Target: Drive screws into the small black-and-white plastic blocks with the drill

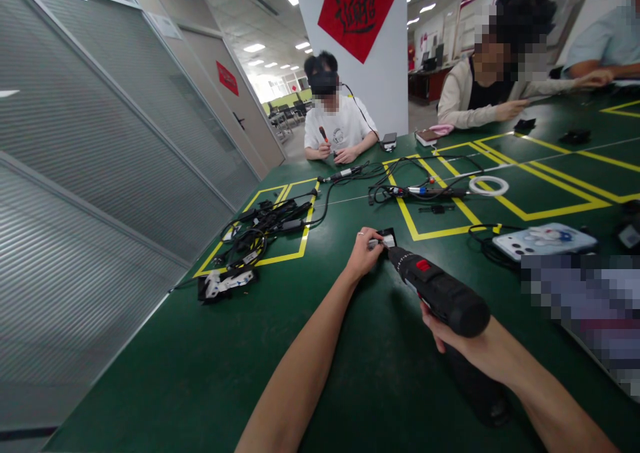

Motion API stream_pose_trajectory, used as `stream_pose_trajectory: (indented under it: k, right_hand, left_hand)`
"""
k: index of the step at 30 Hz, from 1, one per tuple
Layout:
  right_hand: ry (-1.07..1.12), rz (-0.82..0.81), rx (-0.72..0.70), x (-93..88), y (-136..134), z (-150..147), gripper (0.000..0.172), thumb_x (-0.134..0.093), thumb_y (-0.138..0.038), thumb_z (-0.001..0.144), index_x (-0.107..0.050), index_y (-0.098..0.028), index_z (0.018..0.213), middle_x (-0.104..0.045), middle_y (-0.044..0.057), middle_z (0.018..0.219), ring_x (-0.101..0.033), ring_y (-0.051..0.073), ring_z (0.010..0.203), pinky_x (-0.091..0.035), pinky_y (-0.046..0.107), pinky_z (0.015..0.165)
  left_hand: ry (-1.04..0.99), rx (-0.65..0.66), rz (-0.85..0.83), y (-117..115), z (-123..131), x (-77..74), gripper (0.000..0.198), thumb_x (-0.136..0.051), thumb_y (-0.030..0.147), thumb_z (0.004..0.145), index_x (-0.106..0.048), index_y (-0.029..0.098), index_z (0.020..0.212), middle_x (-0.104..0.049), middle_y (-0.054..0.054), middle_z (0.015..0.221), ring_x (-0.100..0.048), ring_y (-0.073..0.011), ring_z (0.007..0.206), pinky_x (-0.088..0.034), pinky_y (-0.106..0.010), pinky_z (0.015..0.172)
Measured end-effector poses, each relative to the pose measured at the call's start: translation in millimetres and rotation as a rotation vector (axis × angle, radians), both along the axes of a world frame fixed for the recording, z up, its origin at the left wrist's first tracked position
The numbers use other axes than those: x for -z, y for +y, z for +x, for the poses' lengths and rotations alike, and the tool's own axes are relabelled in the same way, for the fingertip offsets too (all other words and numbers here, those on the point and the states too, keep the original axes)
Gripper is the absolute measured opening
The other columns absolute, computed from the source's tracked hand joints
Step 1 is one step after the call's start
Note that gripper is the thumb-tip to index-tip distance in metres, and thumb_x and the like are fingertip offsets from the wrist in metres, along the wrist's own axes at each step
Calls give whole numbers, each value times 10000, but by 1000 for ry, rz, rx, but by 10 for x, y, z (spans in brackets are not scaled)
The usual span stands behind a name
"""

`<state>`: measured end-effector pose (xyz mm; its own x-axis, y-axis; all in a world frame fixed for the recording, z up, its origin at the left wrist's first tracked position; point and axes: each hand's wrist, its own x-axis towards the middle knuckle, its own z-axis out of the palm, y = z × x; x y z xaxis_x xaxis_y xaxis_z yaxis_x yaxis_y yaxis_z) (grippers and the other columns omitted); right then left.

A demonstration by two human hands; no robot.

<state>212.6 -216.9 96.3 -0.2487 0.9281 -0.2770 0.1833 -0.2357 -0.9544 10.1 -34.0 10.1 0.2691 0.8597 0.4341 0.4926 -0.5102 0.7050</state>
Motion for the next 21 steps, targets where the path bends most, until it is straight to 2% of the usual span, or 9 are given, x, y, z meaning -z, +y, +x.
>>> stream_pose_trajectory:
  k: [7,13,18,21]
  right_hand:
    - [23,21,-11,-36,-1,-15,322,-632,-385,745,-576,-178,985,-587,-15,692,-569,142,580,-490,291,609]
    - [-8,38,-36,-59,23,28,300,-612,-414,772,-589,-176,953,-625,12,784,-564,131,555,-481,300,635]
    - [31,26,-39,-34,23,80,316,-577,-397,804,-574,-187,1040,-636,45,967,-560,118,559,-479,299,634]
    - [54,0,-23,-27,-10,112,278,-595,-385,786,-591,-191,986,-631,31,938,-548,111,527,-474,297,601]
  left_hand:
    - [-16,1,-31,1,1,-4,114,-546,148,758,-595,191,853,-531,-52,1027,-506,-188,1005,-387,-352,936]
    - [-16,5,-40,0,-14,-16,168,-474,111,767,-597,192,850,-533,-45,1030,-508,-185,1011,-383,-354,952]
    - [-13,-17,-20,18,1,4,165,-460,119,780,-595,191,841,-541,-49,1007,-508,-186,999,-386,-348,933]
    - [-10,-32,-8,25,12,15,140,-479,124,774,-592,186,829,-544,-50,985,-510,-186,985,-390,-343,920]
